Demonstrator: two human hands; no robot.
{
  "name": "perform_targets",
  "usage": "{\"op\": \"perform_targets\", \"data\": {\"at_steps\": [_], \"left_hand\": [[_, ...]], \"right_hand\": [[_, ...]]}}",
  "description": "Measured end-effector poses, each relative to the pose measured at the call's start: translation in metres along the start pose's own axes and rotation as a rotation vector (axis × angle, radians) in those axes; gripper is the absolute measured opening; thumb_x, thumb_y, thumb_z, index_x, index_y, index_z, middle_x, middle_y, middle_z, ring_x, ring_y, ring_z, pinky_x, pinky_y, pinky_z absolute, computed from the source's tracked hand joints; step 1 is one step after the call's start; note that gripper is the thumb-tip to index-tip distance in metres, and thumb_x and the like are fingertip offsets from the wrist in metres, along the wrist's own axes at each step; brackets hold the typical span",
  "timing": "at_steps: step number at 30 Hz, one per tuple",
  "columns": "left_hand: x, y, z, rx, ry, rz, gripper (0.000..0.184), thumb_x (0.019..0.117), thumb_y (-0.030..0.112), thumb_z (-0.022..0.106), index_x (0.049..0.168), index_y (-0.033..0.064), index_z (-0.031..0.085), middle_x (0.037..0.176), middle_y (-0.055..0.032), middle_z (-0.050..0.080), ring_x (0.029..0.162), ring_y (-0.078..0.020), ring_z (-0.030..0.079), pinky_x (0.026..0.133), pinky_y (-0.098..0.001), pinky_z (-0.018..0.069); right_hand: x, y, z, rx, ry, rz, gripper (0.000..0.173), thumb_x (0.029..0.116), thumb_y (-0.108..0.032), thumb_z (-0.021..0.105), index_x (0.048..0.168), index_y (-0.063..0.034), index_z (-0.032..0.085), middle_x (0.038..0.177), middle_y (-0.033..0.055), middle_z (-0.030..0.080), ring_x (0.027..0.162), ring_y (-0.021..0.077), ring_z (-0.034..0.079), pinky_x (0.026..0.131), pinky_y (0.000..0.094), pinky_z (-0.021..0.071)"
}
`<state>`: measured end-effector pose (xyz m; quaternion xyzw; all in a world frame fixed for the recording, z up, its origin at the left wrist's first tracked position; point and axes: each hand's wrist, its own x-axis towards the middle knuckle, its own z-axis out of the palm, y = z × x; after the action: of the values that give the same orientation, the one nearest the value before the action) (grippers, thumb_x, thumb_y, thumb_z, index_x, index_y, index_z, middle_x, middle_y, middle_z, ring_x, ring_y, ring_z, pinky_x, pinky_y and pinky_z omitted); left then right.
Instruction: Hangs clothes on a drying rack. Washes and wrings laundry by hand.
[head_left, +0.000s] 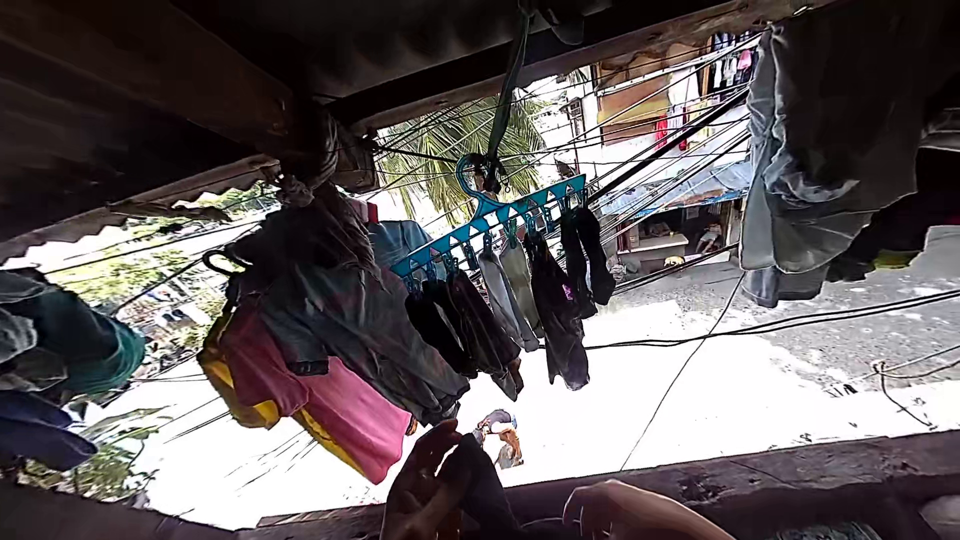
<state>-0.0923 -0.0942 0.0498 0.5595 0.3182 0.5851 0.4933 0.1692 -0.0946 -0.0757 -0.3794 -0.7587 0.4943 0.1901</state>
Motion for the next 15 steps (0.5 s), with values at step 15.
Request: {"op": "perform_targets", "data": {"at_steps": [15], "left_hand": [[0.029, 0.013, 0.047, -0.135, -0.083, -0.449, 0.029, 0.0992, -0.009, 0.036, 0.101, 0.0055, 0.062, 0.086, -0.0016, 0.074, 0.080, -0.0095, 0.072, 0.078, -0.0299, 0.0616]], "right_hand": [[0.078, -0.099, -0.336, 0.162, 1.174, -0.030, 0.063, 0.1074, -0.030, 0.054, 0.158, 0.0010, 0.032, 0.150, 0.0281, 0.048, 0.139, 0.0394, 0.048, 0.114, 0.0563, 0.0370]]}}
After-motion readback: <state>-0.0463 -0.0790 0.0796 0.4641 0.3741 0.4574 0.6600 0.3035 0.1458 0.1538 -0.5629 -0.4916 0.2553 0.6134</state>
